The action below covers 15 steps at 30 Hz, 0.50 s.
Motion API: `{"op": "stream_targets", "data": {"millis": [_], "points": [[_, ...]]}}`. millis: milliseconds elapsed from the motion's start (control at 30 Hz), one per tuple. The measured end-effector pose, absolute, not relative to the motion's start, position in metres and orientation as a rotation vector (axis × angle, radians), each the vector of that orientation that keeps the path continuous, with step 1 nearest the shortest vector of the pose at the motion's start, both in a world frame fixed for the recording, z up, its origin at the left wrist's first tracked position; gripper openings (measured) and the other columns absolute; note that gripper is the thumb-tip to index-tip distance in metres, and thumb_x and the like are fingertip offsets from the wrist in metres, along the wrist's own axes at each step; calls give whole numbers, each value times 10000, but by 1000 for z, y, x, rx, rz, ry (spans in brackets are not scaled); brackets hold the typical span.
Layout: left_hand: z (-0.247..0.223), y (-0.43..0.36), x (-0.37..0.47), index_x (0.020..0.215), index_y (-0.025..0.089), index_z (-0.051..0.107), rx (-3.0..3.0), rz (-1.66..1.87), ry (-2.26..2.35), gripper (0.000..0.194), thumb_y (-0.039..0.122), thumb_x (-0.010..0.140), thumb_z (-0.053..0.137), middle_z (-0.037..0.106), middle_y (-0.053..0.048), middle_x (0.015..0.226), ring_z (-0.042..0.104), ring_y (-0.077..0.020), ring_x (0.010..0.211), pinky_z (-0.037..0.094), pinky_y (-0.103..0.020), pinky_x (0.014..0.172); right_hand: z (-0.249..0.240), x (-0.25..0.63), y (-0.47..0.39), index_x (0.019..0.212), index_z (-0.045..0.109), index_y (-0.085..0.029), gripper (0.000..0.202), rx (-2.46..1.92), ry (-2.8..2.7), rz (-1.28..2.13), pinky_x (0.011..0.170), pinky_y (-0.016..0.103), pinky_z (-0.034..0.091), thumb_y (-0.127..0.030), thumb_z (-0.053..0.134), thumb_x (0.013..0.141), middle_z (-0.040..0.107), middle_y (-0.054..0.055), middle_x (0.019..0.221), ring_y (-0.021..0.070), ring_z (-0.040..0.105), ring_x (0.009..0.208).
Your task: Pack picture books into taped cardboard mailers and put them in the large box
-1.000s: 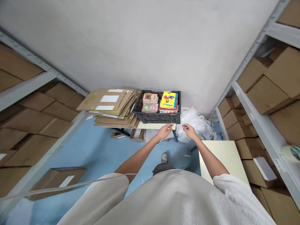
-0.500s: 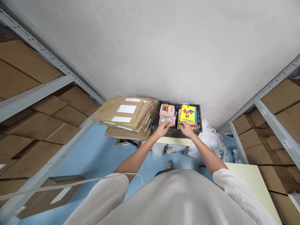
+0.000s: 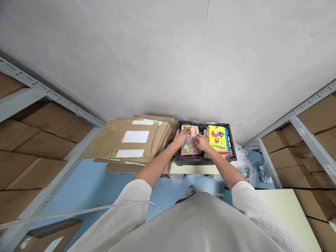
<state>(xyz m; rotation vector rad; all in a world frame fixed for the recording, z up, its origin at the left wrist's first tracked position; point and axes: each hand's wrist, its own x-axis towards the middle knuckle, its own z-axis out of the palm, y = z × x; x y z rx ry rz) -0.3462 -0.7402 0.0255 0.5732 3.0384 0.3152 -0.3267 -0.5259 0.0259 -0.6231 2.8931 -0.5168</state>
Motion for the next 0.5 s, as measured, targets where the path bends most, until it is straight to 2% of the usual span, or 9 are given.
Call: {"op": "stream_targets", "data": {"millis": [100, 233, 367, 500], "points": [[21, -742, -348, 1473, 159, 629, 648, 271, 3056, 562, 22, 947, 484, 610, -208, 1568, 568, -311, 1450, 334, -504, 1235, 26, -329, -530, 1497, 642, -175, 510, -579, 2901, -458, 1184, 449, 458, -185, 516, 1003, 543, 141, 1642, 305, 516, 1481], [23, -746, -340, 1338, 155, 698, 770, 177, 3058, 433, 45, 988, 468, 710, -192, 1429, 662, -297, 1317, 380, -459, 1166, 33, -327, -537, 1537, 607, -184, 546, -550, 2911, -378, 1157, 480, 456, -192, 526, 997, 500, 134, 1683, 334, 473, 1508], [31, -751, -331, 1201, 154, 728, 842, 149, 3056, 339, 53, 998, 475, 786, -168, 1225, 728, -280, 1156, 426, -447, 1109, 44, -323, -545, 1500, 644, -204, 487, -590, 2944, -310, 1112, 453, 437, -240, 531, 1027, 616, 127, 1580, 333, 520, 1424], [40, -758, -323, 1246, 197, 694, 895, 253, 3121, 330, 88, 1013, 486, 789, -138, 1232, 727, -267, 1142, 423, -468, 1149, 58, -320, -547, 1440, 697, -203, 446, -638, 2983, -254, 1048, 433, 414, -234, 428, 1086, 718, 139, 1427, 314, 592, 1262]]}}
